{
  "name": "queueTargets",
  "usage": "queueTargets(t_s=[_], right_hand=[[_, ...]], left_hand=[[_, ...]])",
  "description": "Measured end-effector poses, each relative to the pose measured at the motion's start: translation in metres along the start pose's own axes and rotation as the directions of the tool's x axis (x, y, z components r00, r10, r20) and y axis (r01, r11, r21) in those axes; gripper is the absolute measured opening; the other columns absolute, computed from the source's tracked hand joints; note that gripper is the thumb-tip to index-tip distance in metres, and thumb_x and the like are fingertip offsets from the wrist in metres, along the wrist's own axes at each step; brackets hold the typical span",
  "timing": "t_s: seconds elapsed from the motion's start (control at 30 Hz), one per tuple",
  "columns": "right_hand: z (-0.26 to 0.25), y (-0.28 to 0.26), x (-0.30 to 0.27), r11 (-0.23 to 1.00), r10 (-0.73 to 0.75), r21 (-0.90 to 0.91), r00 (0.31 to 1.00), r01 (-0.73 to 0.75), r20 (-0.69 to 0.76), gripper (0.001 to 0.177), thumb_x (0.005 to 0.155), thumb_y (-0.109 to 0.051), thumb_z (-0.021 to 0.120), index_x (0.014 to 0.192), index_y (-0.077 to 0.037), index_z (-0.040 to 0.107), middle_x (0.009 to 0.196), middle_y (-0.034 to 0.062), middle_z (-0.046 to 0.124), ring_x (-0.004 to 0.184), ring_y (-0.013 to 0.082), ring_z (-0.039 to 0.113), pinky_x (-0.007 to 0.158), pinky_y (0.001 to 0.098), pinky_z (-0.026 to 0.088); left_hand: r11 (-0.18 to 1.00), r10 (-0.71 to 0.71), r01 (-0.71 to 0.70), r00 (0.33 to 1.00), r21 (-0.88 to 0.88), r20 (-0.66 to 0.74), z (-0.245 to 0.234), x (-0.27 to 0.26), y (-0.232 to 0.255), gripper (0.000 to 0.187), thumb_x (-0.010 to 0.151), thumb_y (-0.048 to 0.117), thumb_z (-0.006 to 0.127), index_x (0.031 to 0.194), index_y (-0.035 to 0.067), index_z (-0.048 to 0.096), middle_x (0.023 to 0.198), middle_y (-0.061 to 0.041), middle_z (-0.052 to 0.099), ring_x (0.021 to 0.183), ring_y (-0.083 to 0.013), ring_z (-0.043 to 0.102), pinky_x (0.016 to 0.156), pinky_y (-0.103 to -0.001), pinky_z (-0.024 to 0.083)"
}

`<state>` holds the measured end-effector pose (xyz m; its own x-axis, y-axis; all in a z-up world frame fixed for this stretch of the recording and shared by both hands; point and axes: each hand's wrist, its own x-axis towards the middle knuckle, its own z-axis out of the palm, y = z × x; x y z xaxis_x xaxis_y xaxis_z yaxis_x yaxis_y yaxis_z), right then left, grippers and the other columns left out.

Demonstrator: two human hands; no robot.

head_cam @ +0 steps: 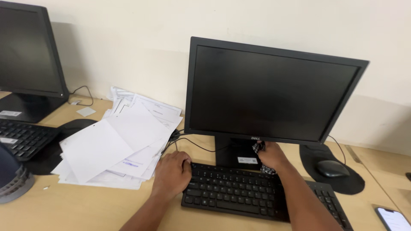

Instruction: The person wipes a computer monitor, keyboard, and mouse with a cloth.

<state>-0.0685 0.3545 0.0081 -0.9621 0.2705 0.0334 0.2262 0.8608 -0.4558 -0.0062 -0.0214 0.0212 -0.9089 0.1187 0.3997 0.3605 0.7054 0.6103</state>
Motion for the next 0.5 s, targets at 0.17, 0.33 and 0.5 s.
queueTargets(t_s=[0.17,0.33,0.5], right_hand=[[0.002,0.007,-0.007,0.987,-0.031,-0.156,0.999,0.024,-0.041,0.042,0.083,-0.016,0.062,0.125,-0.018,0.063,0.133,0.0177,0.065,0.131,0.0385,0.055,0.121,0.0516,0.027],[-0.007,0.01,-0.056,0.989,-0.066,-0.129,0.998,0.066,0.005,0.033,0.086,-0.014,0.056,0.111,-0.023,0.075,0.122,0.0064,0.077,0.128,0.0298,0.062,0.131,0.0536,0.013],[-0.013,-0.008,-0.089,0.993,0.047,-0.107,0.997,-0.04,0.068,0.033,0.096,-0.019,0.049,0.125,-0.023,0.063,0.113,0.0125,0.076,0.121,0.0299,0.065,0.131,0.0499,0.012]], left_hand=[[0.998,0.055,-0.056,0.997,-0.013,-0.051,0.004,-0.003,-0.002,0.014,0.085,0.015,0.058,0.09,0.014,0.071,0.096,-0.006,0.072,0.105,-0.0305,0.063,0.094,-0.046,0.045],[0.999,0.044,-0.046,0.998,-0.028,-0.046,0.0,-0.006,0.0,0.013,0.086,0.015,0.059,0.089,0.012,0.072,0.095,-0.007,0.073,0.103,-0.0312,0.064,0.094,-0.047,0.046],[0.973,-0.008,-0.026,0.989,-0.228,-0.149,-0.007,-0.007,0.011,0.016,0.09,0.014,0.061,0.103,0.009,0.068,0.094,-0.011,0.075,0.092,-0.031,0.071,0.084,-0.043,0.053]])
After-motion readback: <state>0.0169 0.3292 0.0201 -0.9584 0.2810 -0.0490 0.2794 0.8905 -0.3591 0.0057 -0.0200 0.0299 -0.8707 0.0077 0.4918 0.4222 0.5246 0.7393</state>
